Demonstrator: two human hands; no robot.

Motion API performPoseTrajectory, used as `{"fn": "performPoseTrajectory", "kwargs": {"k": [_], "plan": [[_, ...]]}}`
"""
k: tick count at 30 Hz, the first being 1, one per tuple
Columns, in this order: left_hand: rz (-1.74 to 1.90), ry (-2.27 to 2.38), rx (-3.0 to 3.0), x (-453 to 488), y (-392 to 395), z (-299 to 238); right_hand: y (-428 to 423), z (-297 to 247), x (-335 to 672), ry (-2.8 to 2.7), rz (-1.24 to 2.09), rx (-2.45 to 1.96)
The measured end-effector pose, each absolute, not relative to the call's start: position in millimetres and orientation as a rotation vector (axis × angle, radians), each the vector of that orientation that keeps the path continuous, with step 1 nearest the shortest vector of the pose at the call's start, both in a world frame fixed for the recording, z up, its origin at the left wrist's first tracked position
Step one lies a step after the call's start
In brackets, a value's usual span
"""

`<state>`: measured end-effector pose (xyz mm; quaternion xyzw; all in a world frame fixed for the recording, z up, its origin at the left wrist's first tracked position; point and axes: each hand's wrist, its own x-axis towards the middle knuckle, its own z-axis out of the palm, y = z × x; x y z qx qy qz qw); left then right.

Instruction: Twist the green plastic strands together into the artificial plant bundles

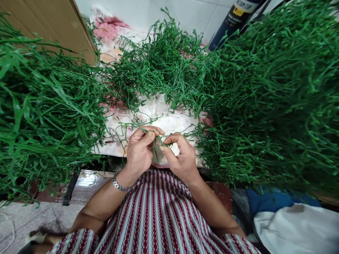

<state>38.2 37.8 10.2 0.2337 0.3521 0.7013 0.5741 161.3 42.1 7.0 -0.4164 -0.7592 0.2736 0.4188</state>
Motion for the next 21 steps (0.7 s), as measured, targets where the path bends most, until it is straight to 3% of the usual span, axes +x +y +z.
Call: {"fn": "performPoseTrajectory", "kwargs": {"k": [21], "plan": [[1.649, 0.841, 0.412, 39, 53, 15, 45, 10, 162, -1.986, 0.673, -0.789]]}}
